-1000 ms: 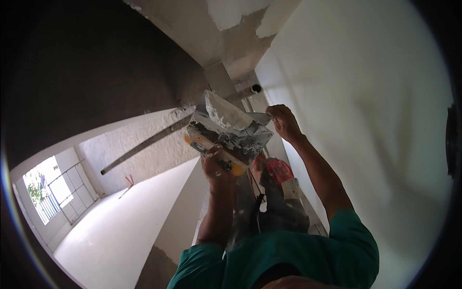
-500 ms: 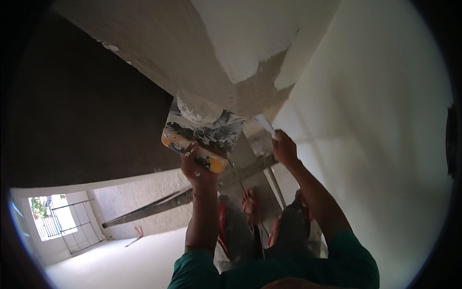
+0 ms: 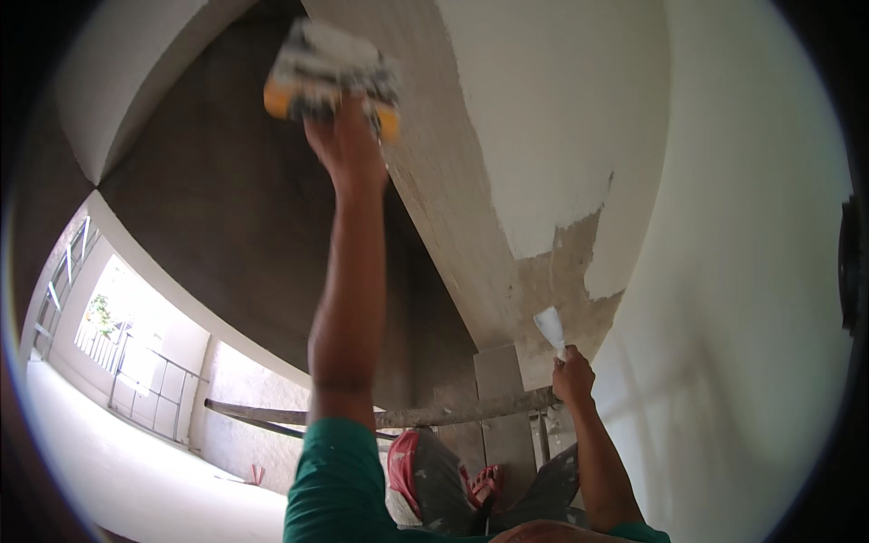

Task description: The person applies plaster to a ceiling using a trowel and hawk. They repeatedly scoop plaster from the hawk and spread it onto the ceiling surface, smoothing the material with the trowel.

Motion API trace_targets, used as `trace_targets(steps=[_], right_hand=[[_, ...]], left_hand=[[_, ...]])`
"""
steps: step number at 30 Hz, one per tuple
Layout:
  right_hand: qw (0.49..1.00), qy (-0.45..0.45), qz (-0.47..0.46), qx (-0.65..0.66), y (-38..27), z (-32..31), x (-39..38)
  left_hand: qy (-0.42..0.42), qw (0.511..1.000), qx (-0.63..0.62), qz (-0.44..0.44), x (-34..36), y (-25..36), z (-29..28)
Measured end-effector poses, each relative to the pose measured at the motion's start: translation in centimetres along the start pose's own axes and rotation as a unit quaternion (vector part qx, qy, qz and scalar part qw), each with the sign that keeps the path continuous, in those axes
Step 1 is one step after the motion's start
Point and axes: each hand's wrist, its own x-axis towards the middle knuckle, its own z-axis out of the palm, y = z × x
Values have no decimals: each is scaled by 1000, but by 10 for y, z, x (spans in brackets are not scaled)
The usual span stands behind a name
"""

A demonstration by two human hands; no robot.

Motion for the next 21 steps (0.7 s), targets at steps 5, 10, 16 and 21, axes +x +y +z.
trace_targets(steps=[5, 10, 16, 21], right_hand=[[1000, -2, -7, -20, 1, 25, 20], [1000, 12, -1, -19, 5, 1, 0], [1000, 18, -14, -8, 6, -17, -12], [999, 38, -5, 2, 10, -13, -12]], left_hand=[[-88, 754, 475, 445, 142, 1, 57], [-80, 646, 584, 485, 183, 12, 121], [-137, 521, 693, 479, 89, -35, 86], [-130, 533, 705, 450, 126, 32, 122]])
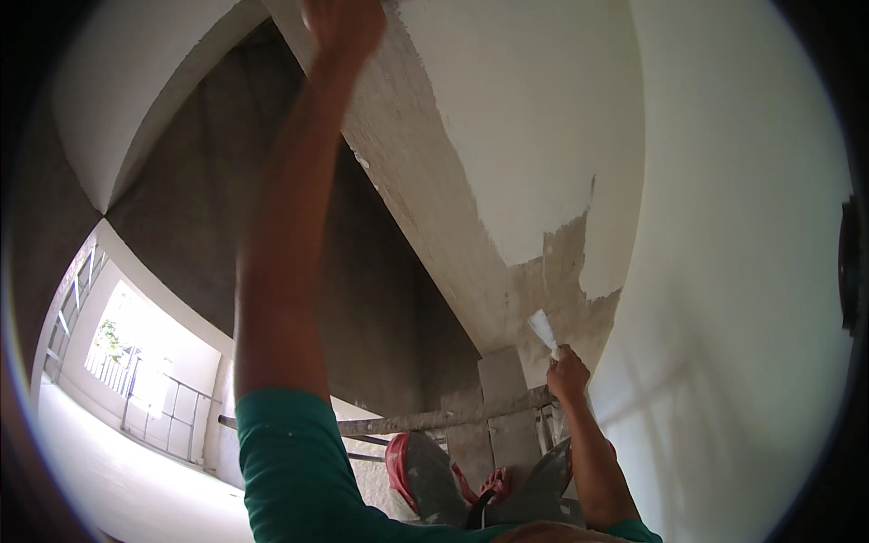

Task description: The person applies plaster to a ceiling using a trowel and hawk. They repeatedly scoop plaster from the hawk and spread it onto the ceiling surface, smoothing the material with the trowel.

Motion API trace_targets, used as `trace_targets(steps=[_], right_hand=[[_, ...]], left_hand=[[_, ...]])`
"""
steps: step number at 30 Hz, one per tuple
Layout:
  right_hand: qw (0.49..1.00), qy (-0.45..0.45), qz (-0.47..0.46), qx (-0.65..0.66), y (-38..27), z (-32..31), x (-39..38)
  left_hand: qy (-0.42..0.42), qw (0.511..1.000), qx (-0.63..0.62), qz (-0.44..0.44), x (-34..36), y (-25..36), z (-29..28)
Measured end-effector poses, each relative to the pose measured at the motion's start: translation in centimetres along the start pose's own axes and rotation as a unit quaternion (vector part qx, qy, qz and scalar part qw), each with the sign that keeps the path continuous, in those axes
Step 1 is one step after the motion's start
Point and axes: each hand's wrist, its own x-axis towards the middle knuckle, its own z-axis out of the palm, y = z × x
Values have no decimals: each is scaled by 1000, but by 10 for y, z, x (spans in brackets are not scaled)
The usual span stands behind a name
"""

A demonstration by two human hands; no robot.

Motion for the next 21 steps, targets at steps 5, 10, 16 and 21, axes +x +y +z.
trace_targets(steps=[5, 10, 16, 21], right_hand=[[1000, -10, -4, 28, -5, 6, -4], [1000, -10, 10, 8, -3, -2, 0], [999, -13, 21, 33, -5, 0, 0], [999, -24, 7, 37, -10, 3, -2]], left_hand=[[-85, 995, 7, -47, 76, -23, -22], [-142, 988, -25, -53, 68, -23, -9], [-171, 984, -47, -25, 25, -10, -5], [-179, 983, 24, -34, -43, 26, -4]])
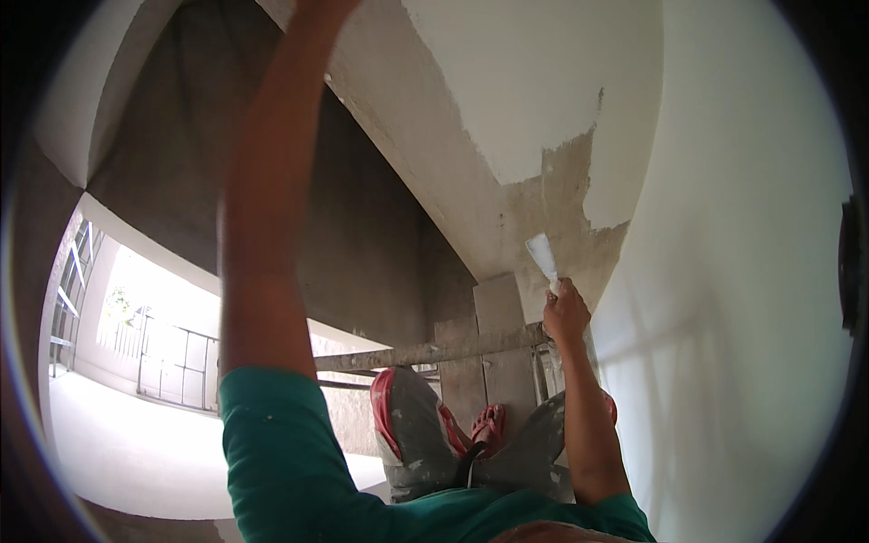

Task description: The person applies plaster to a ceiling using a trowel and hawk. They repeatedly scoop plaster from the hawk and spread it onto the ceiling surface, smoothing the material with the trowel.

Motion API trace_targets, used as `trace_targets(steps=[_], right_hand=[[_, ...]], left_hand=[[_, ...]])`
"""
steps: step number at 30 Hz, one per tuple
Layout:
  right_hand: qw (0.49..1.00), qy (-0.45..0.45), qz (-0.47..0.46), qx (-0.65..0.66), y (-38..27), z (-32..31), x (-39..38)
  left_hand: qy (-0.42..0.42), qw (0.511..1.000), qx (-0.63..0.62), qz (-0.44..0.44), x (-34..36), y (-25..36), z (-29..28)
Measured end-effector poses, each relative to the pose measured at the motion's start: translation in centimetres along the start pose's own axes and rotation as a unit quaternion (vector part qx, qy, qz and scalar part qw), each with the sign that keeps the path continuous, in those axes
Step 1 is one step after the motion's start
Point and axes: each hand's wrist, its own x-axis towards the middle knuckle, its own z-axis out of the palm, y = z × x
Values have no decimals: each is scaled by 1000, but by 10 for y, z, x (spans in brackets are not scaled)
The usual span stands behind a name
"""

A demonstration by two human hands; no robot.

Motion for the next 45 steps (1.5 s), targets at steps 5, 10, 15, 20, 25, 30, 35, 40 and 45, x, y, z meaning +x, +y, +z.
trace_targets(steps=[5, 10, 15, 20, 25, 30, 35, 40, 45], right_hand=[[1000, -14, 16, -21, 10, -1, 5], [1000, -20, 6, -4, 4, 2, 6], [1000, 1, 1, -8, 0, -1, 5], [1000, -16, 11, -20, 6, 1, 4], [1000, 8, 4, -7, 7, -3, -1], [999, 26, 14, -15, 16, -4, 5], [1000, 19, 3, -2, 10, 3, 5], [1000, 19, 4, -15, 7, 3, 5], [1000, 22, 0, -22, 11, 7, 7]], left_hand=[[70, 997, -31, -8, -147, 69, 102], [-29, 989, -141, -35, -277, 119, 159], [-102, 985, -141, 3, -345, 131, 158], [-165, 974, -137, 75, -297, 97, 66], [113, 987, -96, 68, -85, 13, 20], [100, 992, -68, -21, 50, -16, -10], [87, 995, -29, -39, 114, -36, -48], [-22, 997, -20, -65, 116, -33, -49], [-73, 994, -59, -48, 76, -27, -39]])
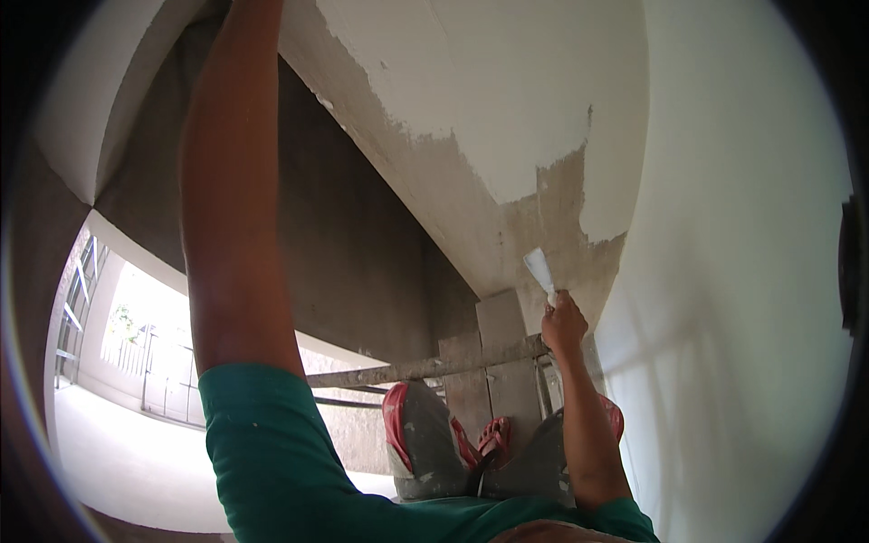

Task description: The person applies plaster to a ceiling using a trowel and hawk. They repeatedly scoop plaster from the hawk and spread it onto the ceiling surface, smoothing the material with the trowel.

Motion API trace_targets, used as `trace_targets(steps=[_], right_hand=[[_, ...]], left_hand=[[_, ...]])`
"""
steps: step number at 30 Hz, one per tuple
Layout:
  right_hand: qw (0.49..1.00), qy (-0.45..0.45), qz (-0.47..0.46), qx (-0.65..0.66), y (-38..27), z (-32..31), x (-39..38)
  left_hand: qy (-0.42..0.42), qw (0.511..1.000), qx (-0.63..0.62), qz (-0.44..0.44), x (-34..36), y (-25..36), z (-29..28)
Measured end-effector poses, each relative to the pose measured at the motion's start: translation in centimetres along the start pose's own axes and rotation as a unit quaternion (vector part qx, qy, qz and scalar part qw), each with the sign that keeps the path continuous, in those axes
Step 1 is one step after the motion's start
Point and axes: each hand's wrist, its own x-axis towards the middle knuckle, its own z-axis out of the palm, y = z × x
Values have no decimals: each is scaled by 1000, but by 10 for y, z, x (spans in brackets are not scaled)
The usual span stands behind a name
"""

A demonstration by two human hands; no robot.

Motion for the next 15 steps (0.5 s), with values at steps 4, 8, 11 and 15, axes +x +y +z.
trace_targets(steps=[4, 8, 11, 15], right_hand=[[1000, -17, -1, -1, -6, -4, -1], [1000, -10, -8, 7, -9, -6, -4], [1000, -2, 2, -8, 6, -7, 3], [1000, -23, 0, 3, -1, -2, 0]], left_hand=[[34, 999, -1, 22, -52, 10, 37], [40, 998, 26, 32, -120, 26, 86], [15, 1000, -12, 6, -181, 64, 123], [73, 996, -29, 32, -267, 75, 197]])
